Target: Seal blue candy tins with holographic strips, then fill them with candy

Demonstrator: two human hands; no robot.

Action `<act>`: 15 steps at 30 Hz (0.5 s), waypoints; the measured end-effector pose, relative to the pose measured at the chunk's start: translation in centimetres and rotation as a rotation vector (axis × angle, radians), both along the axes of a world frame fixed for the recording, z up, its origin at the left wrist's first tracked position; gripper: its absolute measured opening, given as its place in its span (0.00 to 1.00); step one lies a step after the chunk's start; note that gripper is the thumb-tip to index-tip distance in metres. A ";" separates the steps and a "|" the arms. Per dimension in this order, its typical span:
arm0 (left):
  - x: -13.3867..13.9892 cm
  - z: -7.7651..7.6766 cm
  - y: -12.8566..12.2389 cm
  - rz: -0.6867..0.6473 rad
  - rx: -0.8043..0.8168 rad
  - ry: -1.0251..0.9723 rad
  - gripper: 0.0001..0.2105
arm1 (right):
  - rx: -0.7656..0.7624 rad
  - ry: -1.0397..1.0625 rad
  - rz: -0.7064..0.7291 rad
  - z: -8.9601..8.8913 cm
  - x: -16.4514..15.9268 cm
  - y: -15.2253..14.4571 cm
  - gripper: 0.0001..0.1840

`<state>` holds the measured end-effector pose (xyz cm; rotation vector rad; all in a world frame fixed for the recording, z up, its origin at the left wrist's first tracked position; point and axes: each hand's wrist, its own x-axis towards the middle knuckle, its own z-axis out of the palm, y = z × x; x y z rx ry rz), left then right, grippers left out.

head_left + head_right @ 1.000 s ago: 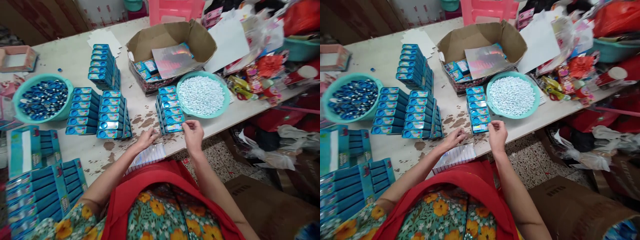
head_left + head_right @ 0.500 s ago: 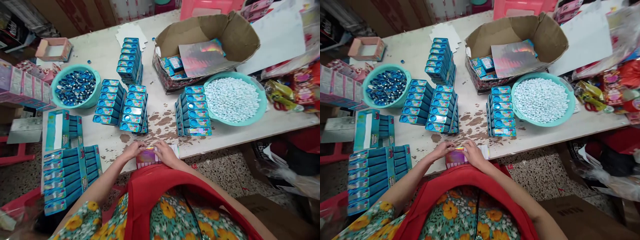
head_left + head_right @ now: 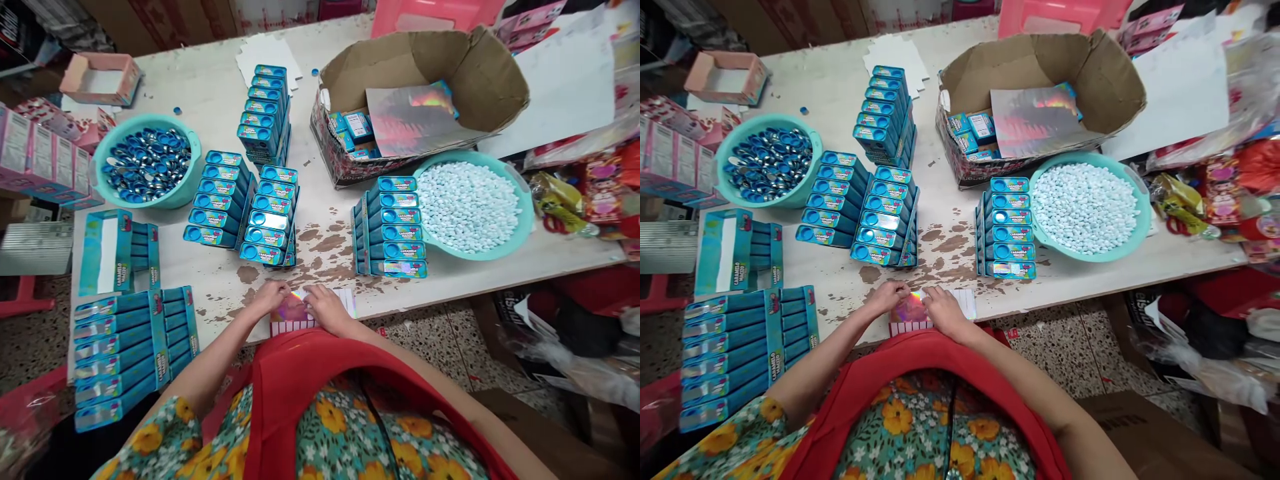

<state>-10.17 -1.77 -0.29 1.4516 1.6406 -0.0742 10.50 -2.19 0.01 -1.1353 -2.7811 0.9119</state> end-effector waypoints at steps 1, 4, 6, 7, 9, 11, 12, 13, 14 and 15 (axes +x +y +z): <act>0.1 0.0 0.1 0.000 0.002 0.024 0.10 | 0.007 0.001 -0.014 0.1 -0.1 0.1 0.09; 0.7 0.4 0.0 0.013 0.024 0.096 0.10 | -0.036 0.011 -0.059 0.7 -0.3 0.3 0.04; 1.3 1.4 -0.2 0.022 0.093 0.087 0.11 | -0.112 0.054 -0.140 1.7 -0.1 0.3 0.03; 1.8 2.2 -0.3 0.017 0.142 0.018 0.12 | -0.148 0.088 -0.199 2.4 0.2 0.4 0.02; 3.0 3.9 -0.5 -0.016 0.188 -0.248 0.16 | -0.202 0.178 -0.311 4.4 1.1 0.6 0.03; 4.4 5.8 -0.4 -0.065 0.094 -0.522 0.16 | -0.225 0.270 -0.397 6.7 2.3 1.0 0.04; 5.1 6.7 -0.2 -0.076 0.021 -0.596 0.15 | -0.218 0.306 -0.448 7.9 3.0 1.2 0.04; 5.7 7.6 0.3 -0.074 -0.033 -0.632 0.15 | -0.193 0.333 -0.511 9.1 3.6 1.5 0.04; 6.4 8.5 0.9 -0.068 -0.057 -0.652 0.17 | -0.152 0.351 -0.584 10.3 4.3 1.8 0.05; 7.0 9.3 1.7 -0.065 -0.054 -0.669 0.20 | -0.099 0.360 -0.659 11.3 5.0 2.1 0.06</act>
